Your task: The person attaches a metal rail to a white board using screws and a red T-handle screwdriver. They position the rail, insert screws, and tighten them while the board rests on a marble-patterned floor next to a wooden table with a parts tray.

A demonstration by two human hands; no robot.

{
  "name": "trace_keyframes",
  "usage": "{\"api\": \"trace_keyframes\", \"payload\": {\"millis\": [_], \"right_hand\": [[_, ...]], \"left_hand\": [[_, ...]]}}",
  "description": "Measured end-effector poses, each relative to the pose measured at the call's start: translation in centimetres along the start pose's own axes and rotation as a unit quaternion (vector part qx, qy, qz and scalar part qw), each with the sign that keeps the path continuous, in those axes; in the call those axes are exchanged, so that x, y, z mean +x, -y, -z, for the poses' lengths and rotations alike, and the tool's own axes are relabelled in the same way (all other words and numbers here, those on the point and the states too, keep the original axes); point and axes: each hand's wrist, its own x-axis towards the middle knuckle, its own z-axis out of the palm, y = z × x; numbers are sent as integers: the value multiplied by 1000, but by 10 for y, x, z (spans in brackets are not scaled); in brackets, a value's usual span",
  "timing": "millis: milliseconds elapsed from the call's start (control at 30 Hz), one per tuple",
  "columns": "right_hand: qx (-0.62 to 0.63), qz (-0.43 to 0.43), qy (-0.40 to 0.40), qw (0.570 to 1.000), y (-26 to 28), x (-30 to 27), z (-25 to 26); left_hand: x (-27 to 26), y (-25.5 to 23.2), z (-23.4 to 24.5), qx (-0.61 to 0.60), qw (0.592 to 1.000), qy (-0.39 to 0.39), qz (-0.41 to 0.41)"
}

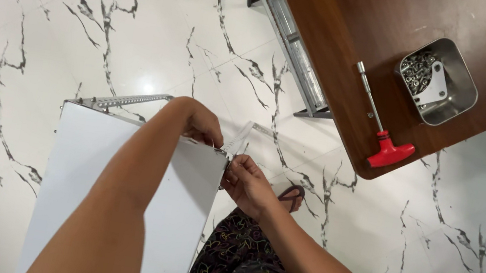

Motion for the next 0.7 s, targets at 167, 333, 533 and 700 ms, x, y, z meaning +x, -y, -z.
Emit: {"api": "trace_keyframes", "payload": {"millis": [167, 333, 533, 700], "right_hand": [[-8, -16, -21, 1000, 5, 2, -5], [-54, -62, -52, 995, 29, -4, -17], [-139, -127, -62, 980, 53, 1, -21], [-273, -140, -39, 951, 78, 9, -10]], "left_hand": [[-21, -3, -4, -45, 997, -54, -40], [-54, -10, -20, 189, 935, -273, -126], [-93, -5, -120, 104, 812, -555, -146], [-95, 2, -192, 123, 715, -674, -138]]}}
